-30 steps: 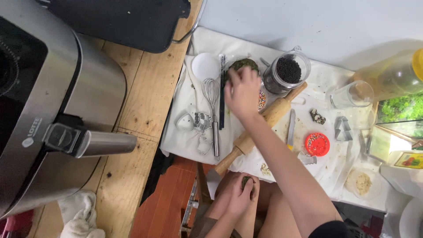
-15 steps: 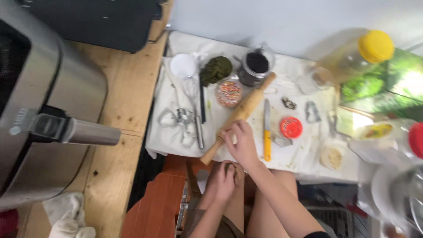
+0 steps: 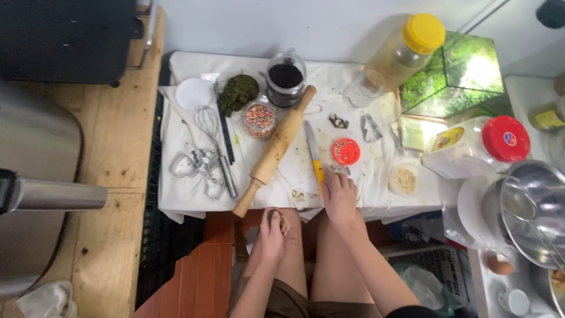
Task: Rolling out dough and decorating a cookie with sprinkles and toppings.
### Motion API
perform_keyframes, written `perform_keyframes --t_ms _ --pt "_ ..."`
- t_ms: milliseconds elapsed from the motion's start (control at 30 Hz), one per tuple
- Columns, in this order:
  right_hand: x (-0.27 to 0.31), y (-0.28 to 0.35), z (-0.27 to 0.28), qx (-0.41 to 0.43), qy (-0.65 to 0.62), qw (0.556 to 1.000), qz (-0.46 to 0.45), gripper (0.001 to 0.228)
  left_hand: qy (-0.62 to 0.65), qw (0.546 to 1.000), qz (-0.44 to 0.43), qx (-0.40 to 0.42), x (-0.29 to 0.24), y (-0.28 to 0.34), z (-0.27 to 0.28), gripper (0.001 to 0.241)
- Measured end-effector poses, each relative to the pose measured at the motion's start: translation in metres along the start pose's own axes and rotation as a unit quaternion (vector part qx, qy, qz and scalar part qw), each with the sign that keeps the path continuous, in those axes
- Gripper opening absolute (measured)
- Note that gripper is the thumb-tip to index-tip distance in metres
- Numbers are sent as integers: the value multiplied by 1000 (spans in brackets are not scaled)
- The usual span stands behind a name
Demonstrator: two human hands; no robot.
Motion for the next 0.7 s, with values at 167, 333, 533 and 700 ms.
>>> perform_keyframes --t_ms 167,333,533,700 --pt "-27 6 6 -1 -66 997 -46 17 -16 1000 -2 0 -3 3 -1 16" --pt "-58 -11 26 -52 -66 994 -69 16 -20 1000 4 2 -9 5 -4 15" --pt "-140 -39 -3 -27 -1 994 -106 16 -12 1000 13 -4 -8 5 -3 14" --pt "-127 -62 8 -26 26 998 -45 22 28 999 38 -3 3 1 4 12"
Point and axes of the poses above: each hand's wrist, its own y-axis away from the middle knuckle, its own z-axis out of the back of the hand, x = y × z, the point moved 3 cm from there along -y, towards the middle knuckle, and after that the axes turned 15 degrees about -x, right-handed, at the moved point
